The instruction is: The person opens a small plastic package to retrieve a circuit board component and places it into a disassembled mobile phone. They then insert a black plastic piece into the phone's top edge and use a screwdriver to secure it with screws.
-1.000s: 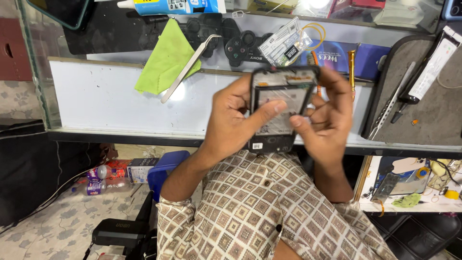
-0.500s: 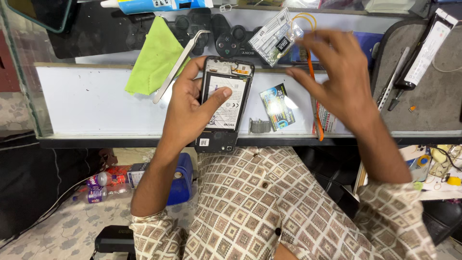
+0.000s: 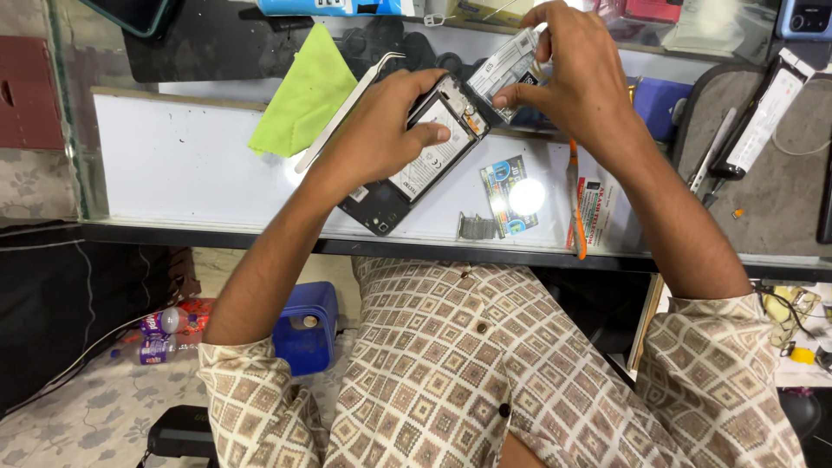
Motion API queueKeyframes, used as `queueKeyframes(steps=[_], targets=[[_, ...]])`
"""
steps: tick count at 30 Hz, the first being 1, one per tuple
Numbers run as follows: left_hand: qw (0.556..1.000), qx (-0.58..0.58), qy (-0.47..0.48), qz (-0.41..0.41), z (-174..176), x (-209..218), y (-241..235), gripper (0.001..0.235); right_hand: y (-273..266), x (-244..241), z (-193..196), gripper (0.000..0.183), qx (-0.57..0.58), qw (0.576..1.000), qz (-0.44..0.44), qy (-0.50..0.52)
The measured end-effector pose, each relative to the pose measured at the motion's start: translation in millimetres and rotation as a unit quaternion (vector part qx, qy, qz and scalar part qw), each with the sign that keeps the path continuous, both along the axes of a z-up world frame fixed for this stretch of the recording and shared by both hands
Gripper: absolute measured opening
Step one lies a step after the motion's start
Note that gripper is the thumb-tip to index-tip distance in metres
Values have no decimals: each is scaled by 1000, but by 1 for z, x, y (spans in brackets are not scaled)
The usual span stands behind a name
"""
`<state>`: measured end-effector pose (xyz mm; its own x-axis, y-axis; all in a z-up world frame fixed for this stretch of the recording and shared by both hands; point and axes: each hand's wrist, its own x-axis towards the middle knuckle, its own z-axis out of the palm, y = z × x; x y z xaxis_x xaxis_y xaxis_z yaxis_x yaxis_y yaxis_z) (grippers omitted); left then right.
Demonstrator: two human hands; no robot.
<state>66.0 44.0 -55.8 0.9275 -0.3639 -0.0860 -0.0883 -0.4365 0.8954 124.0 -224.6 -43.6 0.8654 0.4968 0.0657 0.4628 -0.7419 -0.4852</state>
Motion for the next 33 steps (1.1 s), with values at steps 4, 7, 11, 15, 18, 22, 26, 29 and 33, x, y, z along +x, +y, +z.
queueKeyframes(steps=[4, 7, 11, 15, 18, 22, 26, 29, 33], targets=[[999, 20, -29, -12, -2, 9, -2, 61, -3, 3, -3, 45, 48, 997, 26, -60], [997, 30, -64, -10, 0, 8, -5, 59, -8, 6, -1, 33, 18, 980, 46, -191], [988, 58, -142, 34, 6, 3, -13, 53, -26, 2, 12, 18, 124, 988, -5, -91], [975, 156, -155, 33, 16, -5, -17, 27, -44, -23, 27, 15, 321, 937, -110, 86], [965, 147, -213, 44, 21, -8, -21, 34, -47, -43, 27, 20, 443, 865, -159, 174], [964, 169, -200, 40, 19, -8, -26, 34, -44, -64, 19, 23, 536, 802, -164, 208], [963, 178, -198, 42, 15, -9, -27, 39, -35, -78, 13, 23, 607, 739, -175, 236], [962, 186, -195, 47, 19, -10, -28, 31, -25, -87, 16, 20, 637, 698, -194, 263], [959, 215, -176, 61, 33, -12, -27, 38, -10, -96, 18, 19, 661, 660, -208, 291]])
